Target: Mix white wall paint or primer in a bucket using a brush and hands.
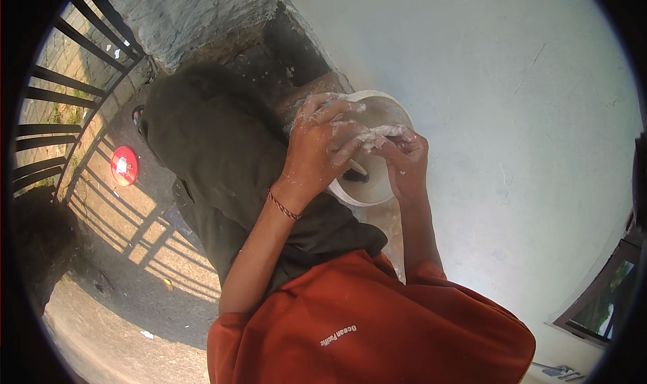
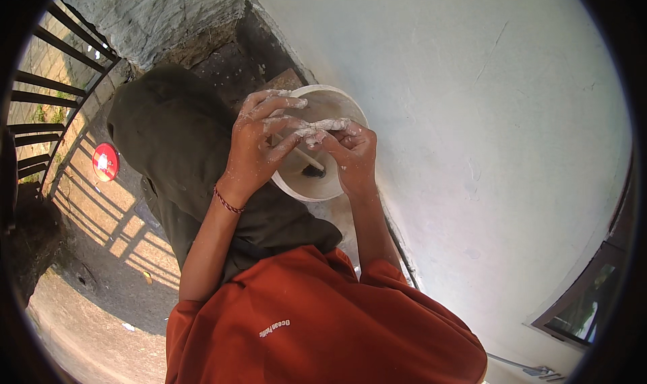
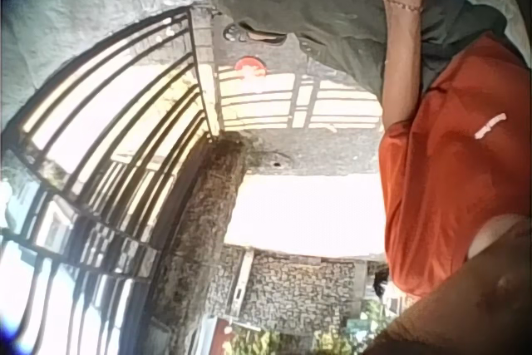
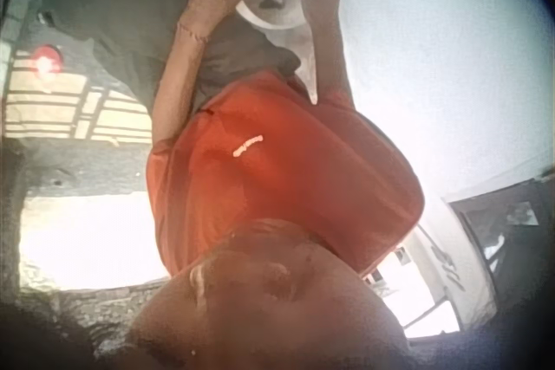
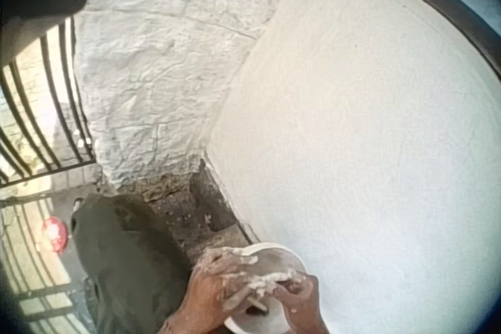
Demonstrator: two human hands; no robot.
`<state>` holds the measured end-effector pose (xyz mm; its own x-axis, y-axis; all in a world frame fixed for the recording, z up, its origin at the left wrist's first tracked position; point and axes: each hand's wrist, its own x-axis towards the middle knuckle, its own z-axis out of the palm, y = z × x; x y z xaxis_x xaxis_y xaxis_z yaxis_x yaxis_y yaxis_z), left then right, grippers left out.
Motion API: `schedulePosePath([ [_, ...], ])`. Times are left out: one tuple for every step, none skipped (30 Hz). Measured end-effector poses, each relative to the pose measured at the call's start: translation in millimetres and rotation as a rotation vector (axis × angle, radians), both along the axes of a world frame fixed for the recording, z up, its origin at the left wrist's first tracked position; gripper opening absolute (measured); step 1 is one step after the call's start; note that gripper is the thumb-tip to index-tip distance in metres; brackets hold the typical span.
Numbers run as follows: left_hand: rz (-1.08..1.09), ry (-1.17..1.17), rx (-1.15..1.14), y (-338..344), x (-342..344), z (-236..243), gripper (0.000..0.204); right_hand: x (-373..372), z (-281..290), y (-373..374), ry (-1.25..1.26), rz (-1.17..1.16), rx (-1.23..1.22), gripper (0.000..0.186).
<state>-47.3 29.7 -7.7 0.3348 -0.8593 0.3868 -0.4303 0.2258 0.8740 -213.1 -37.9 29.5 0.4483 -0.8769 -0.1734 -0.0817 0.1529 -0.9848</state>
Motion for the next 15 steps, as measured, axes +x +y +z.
schedulePosePath([
  [-0.002, 0.000, 0.000, 0, 0, 0, 0.023, 1, 2, -1, -0.084, -0.002, 0.095, 0.014],
  [-0.002, 0.004, 0.002, -1, 1, 1, 0.023, 1, 3, -1, -0.169, -0.004, 0.189, 0.015],
  [-0.003, 0.008, 0.004, -1, 1, 1, 0.022, -1, 3, -1, -0.169, -0.006, 0.188, 0.015],
  [-0.005, 0.008, 0.004, -1, 1, 1, 0.022, -3, 2, -1, -0.195, -0.001, 0.242, 0.016],
  [-0.030, -0.006, -0.013, 0, 2, 1, 0.023, -5, 0, -1, -0.221, 0.003, 0.295, 0.017],
  [-0.056, -0.019, -0.030, 0, 1, 1, 0.023, -6, -2, 0, -0.222, -0.001, 0.294, 0.017],
  [-0.061, -0.020, -0.031, 0, 1, 2, 0.023, -8, -3, 0, -0.155, -0.015, 0.289, 0.018],
  [-0.056, -0.043, -0.025, 1, 1, 4, 0.024, -8, -4, 0, -0.088, -0.031, 0.286, 0.019],
  [-0.053, -0.067, -0.020, 1, 1, 6, 0.025, -8, -3, 0, -0.090, -0.038, 0.286, 0.019],
  [-0.060, -0.067, -0.021, 1, 1, 7, 0.025, -8, 0, -1, -0.014, -0.059, 0.174, 0.018],
  [-0.045, -0.058, -0.018, 2, 2, 7, 0.027, -6, 4, -1, 0.063, -0.080, 0.065, 0.018],
  [-0.030, -0.049, -0.015, 2, 2, 7, 0.029, -6, 9, 0, 0.062, -0.086, 0.066, 0.018],
  [-0.036, -0.050, -0.014, 2, 2, 6, 0.029, -7, 14, 1, 0.164, -0.032, -0.017, 0.017],
  [-0.027, -0.053, -0.023, 1, 1, 4, 0.030, -9, 17, 3, 0.267, 0.022, -0.100, 0.015],
  [-0.017, -0.057, -0.032, 0, 0, 2, 0.031, -11, 17, 4, 0.267, 0.014, -0.098, 0.015],
])
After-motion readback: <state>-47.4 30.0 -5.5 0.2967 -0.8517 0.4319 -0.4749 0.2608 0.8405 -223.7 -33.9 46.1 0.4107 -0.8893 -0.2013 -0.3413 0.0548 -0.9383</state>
